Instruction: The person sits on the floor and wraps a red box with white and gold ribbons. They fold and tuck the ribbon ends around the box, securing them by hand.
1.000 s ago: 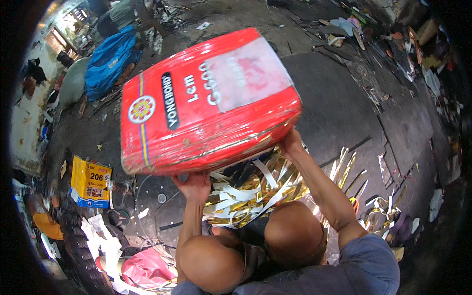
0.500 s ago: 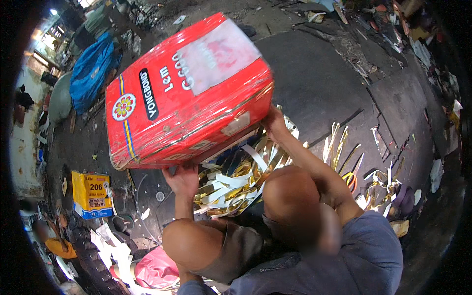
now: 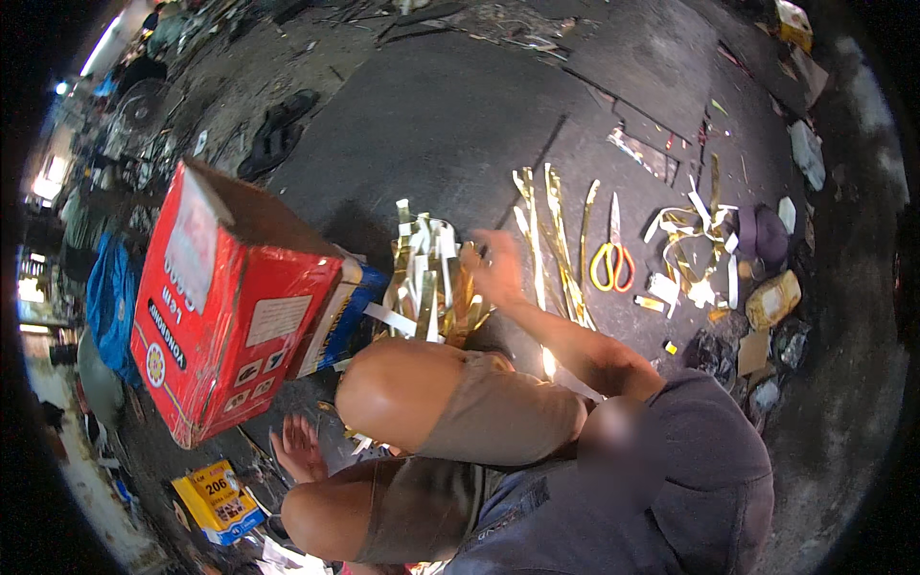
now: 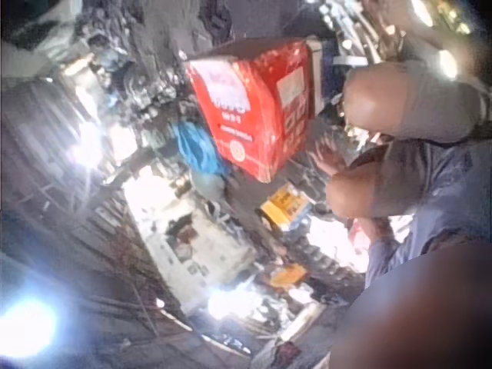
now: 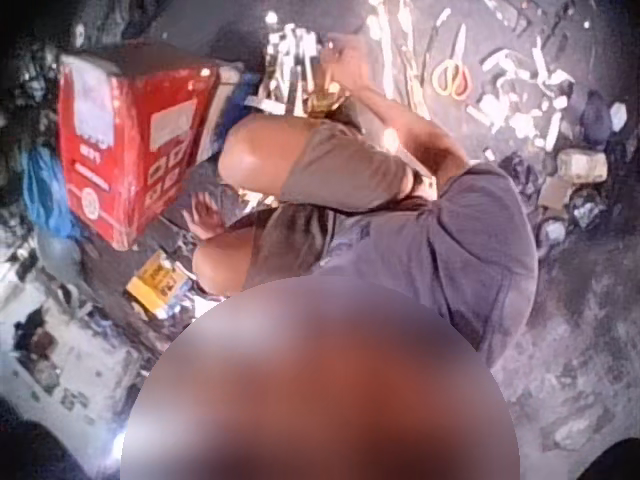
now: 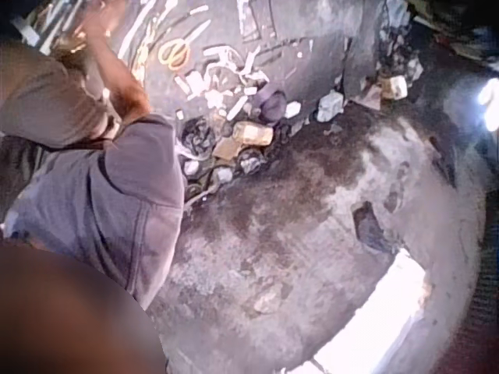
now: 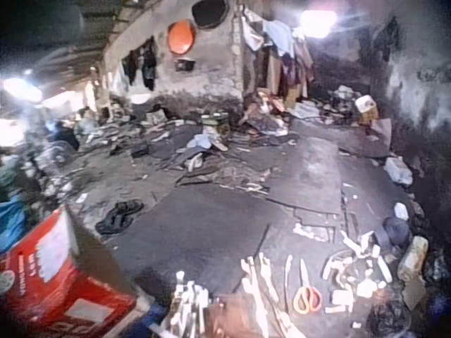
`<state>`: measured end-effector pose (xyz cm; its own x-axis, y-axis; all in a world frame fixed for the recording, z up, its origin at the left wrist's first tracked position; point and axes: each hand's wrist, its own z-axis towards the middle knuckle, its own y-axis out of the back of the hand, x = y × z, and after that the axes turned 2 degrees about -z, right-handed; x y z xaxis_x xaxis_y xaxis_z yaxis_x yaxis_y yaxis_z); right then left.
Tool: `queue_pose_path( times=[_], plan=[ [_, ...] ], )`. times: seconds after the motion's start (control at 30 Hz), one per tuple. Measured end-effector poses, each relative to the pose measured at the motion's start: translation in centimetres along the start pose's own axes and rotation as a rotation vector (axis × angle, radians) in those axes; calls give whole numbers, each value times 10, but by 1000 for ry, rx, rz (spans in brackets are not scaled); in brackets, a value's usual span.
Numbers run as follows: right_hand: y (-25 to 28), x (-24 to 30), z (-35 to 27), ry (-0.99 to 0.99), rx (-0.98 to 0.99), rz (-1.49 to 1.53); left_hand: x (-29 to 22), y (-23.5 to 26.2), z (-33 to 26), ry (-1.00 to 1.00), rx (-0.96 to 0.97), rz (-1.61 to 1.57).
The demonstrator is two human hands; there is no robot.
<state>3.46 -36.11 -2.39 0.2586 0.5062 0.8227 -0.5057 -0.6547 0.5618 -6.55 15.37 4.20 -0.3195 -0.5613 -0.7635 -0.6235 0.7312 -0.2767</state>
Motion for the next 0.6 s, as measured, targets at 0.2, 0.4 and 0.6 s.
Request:
queue_pose_path(
  times=[0.2,0.4,0.6],
  plan=[
    [64,-148,-13,-271,-161,-683,3,61,-58,-57,-454,423],
    [56,-120,-25,-396,34,-414,-32,96,-101,-97,-472,489],
    [20,-126,-20,-257,116,-369,-115,207,-188,-392,-220,409]
  ],
)
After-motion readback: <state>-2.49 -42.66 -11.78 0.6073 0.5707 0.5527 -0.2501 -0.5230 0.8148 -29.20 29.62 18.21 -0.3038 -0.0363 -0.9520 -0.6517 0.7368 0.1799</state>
